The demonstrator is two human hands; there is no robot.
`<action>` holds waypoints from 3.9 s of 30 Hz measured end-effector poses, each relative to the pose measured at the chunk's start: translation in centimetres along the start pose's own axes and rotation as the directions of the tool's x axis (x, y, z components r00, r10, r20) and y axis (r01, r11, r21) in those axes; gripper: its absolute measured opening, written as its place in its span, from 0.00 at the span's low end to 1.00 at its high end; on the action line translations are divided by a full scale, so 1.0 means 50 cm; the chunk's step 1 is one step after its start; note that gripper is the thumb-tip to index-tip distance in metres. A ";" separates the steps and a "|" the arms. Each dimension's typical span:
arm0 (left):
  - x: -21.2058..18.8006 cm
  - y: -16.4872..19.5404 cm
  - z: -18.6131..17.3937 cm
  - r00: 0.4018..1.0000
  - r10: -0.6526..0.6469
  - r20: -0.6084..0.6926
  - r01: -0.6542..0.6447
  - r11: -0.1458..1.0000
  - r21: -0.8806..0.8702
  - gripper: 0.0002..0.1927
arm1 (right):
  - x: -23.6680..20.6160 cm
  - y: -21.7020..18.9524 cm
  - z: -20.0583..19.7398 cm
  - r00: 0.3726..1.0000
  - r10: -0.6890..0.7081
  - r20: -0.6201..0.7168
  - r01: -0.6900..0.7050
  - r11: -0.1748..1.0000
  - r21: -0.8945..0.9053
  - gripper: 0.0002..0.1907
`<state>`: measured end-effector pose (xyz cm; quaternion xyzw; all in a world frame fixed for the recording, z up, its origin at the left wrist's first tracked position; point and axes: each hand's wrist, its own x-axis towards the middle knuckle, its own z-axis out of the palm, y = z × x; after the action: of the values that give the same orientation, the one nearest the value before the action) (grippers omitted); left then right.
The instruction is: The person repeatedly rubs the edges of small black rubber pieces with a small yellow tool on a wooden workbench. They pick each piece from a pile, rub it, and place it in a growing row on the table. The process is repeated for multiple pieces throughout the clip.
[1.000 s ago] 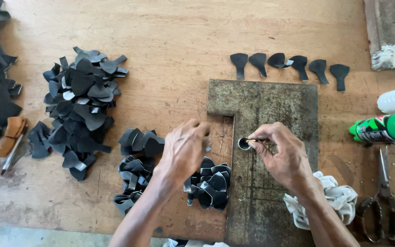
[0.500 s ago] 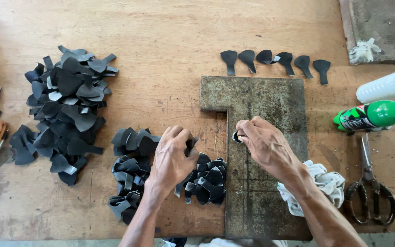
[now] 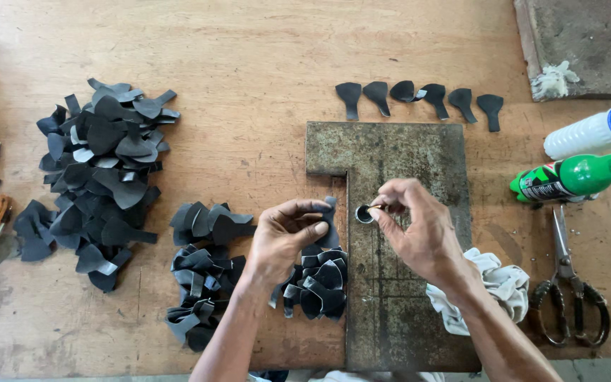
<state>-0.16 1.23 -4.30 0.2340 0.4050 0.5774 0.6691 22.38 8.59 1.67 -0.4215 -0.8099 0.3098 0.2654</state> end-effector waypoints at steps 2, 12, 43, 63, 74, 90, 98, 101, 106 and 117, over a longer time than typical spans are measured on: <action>0.001 -0.013 0.001 0.998 -0.023 0.057 0.032 0.986 -0.165 0.18 | -0.005 -0.002 -0.003 0.998 0.041 -0.056 -0.036 0.995 0.093 0.16; 0.011 -0.030 0.043 0.985 -0.045 0.168 0.111 0.906 -0.409 0.21 | -0.001 -0.017 0.006 0.972 0.188 -0.142 -0.089 0.851 0.518 0.19; 0.013 -0.026 0.049 0.987 0.048 0.151 0.004 0.946 -0.325 0.21 | -0.009 -0.041 -0.002 0.992 0.122 -0.026 -0.105 0.929 0.354 0.17; 0.010 -0.021 0.047 0.978 0.151 0.143 -0.096 0.938 -0.332 0.26 | -0.016 -0.063 -0.012 0.997 0.075 -0.009 -0.069 0.948 0.311 0.18; 0.018 -0.024 0.048 0.982 0.148 0.120 -0.095 0.927 -0.364 0.26 | -0.002 -0.060 -0.016 0.998 0.005 -0.070 0.011 0.975 0.221 0.17; 0.035 -0.044 0.038 1.000 -0.001 -0.011 -0.004 0.926 -0.377 0.16 | 0.001 -0.054 -0.019 0.993 0.071 -0.098 -0.033 0.938 0.344 0.16; 0.024 -0.017 0.048 0.995 -0.079 0.052 0.092 0.940 -0.329 0.14 | 0.016 -0.054 -0.017 0.997 0.046 -0.054 -0.023 0.934 0.357 0.16; 0.023 -0.013 0.053 0.995 -0.056 0.088 0.083 0.938 -0.337 0.13 | 0.019 -0.057 -0.020 0.998 0.052 -0.047 -0.033 0.939 0.343 0.16; 0.024 -0.018 0.053 0.995 -0.036 0.098 0.068 0.935 -0.349 0.11 | 0.024 -0.062 -0.024 0.999 0.043 -0.032 -0.030 0.941 0.336 0.15; 0.035 -0.035 0.047 0.998 -0.061 0.019 0.063 0.905 -0.420 0.12 | -0.005 -0.059 -0.005 0.999 0.009 -0.033 0.002 0.945 0.328 0.14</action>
<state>2.78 2.88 -4.83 0.0730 0.2765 0.6290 0.7229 21.15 7.10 3.96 -0.3782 -0.7416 0.4336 0.3449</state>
